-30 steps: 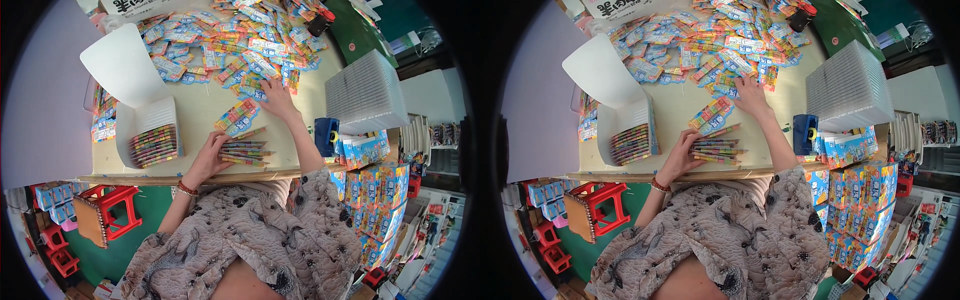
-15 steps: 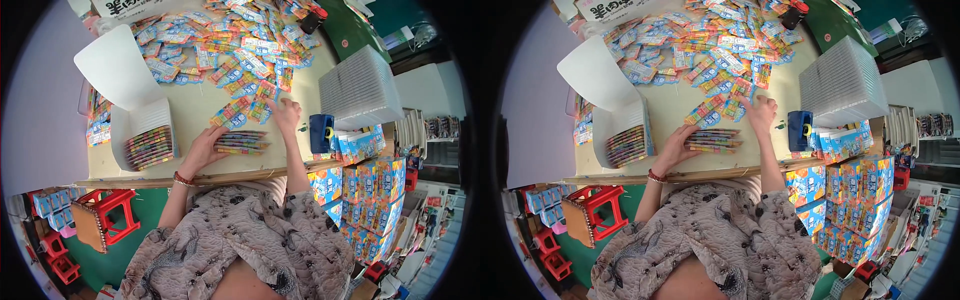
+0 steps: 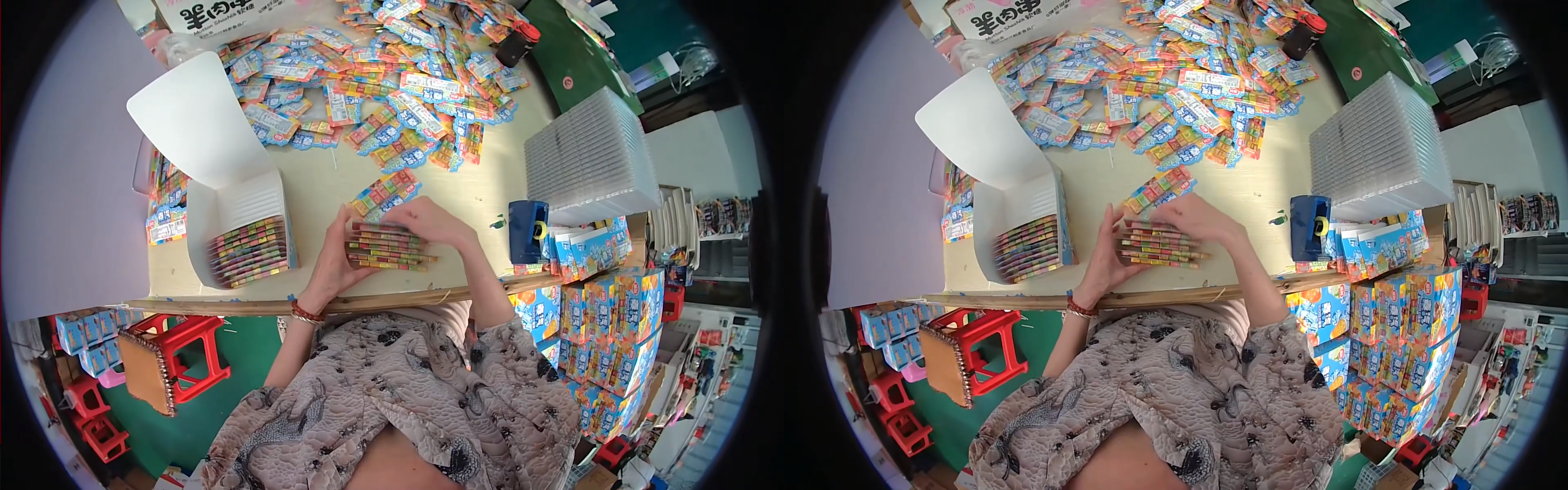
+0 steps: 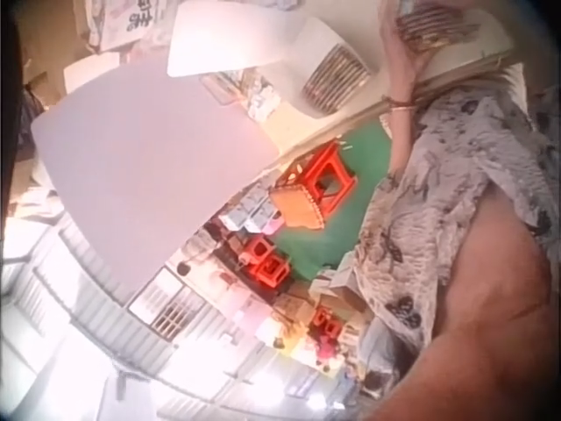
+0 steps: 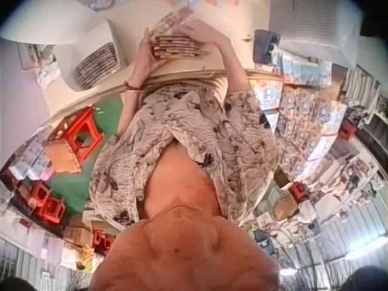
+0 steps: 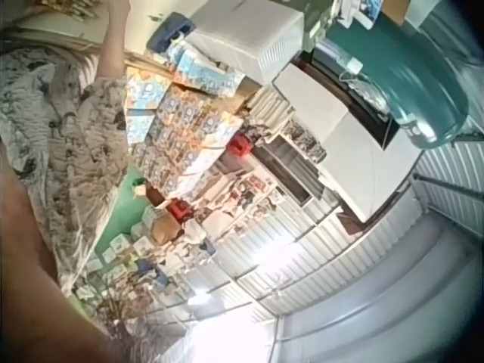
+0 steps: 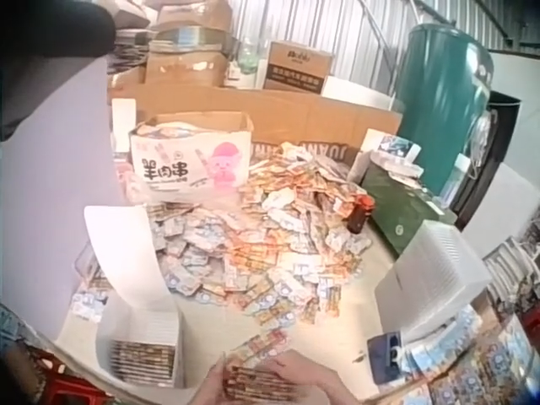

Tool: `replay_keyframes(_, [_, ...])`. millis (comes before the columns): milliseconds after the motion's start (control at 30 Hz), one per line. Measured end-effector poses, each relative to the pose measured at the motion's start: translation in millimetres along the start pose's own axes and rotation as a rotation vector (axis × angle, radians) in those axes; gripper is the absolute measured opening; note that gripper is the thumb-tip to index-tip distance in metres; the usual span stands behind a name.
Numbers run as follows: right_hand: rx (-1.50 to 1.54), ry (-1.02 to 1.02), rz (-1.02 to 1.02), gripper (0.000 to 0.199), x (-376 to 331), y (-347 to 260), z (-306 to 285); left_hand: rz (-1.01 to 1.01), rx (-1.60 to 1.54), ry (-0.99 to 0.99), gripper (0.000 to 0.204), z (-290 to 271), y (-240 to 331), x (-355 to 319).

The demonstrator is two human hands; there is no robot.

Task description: Organizing and packaging individual snack packets into cardboard boxes.

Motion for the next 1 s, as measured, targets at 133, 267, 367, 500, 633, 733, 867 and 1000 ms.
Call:
replay_keyframes(133, [-0.320,0.691,-0.026,0.037,33.9,17.6,-60.9,-0.071,-0.126,-0.230,0.115,4.4,-10.9,-3.8])
replay_keyframes(267, [-0.964,0.999,-0.060,0.035,60.3,100.2,-100.1,-0.031,-0.159,-0.283,0.114,10.1,-8.0,1.8])
replay_keyframes(367, [-0.749,0.738,0.070,0.030,59.4,89.8,-100.4,-0.063,-0.200,-0.246,0.114,8.2,-18.7,-7.3])
replay_keyframes(500, [-0.224,0.760,0.035,0.020,0.8,64.7,-81.6,0.006,-0.105,-0.238,0.115,5.1,-2.9,0.5])
replay_keyframes(633, [-0.064,0.430,-0.160,0.018,-35.8,50.9,-38.6,-0.081,-0.192,-0.151,0.116,2.8,-1.3,2.6])
replay_keyframes(733, [0.157,-0.027,-0.022,0.017,-38.0,41.5,-27.6,-0.049,-0.116,-0.235,0.111,-1.9,-3.9,3.5])
replay_keyframes(867, [-0.337,0.537,0.218,0.034,22.2,59.2,-104.2,-0.144,0.004,-0.334,0.097,-6.6,-5.7,0.9])
replay_keyframes(1000, [-0.778,0.959,0.226,0.054,82.0,82.2,-153.6,0.039,0.265,-0.296,0.093,-8.1,9.2,10.9])
Point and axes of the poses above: each hand's wrist, its own x-axis towards the middle knuckle, its own z-axis out of the palm, y = z × x, the point moved 3 cm from there along x, towards the middle knuckle, and after that the axes turned 8 degrees about -y, right-handed, at the moved point
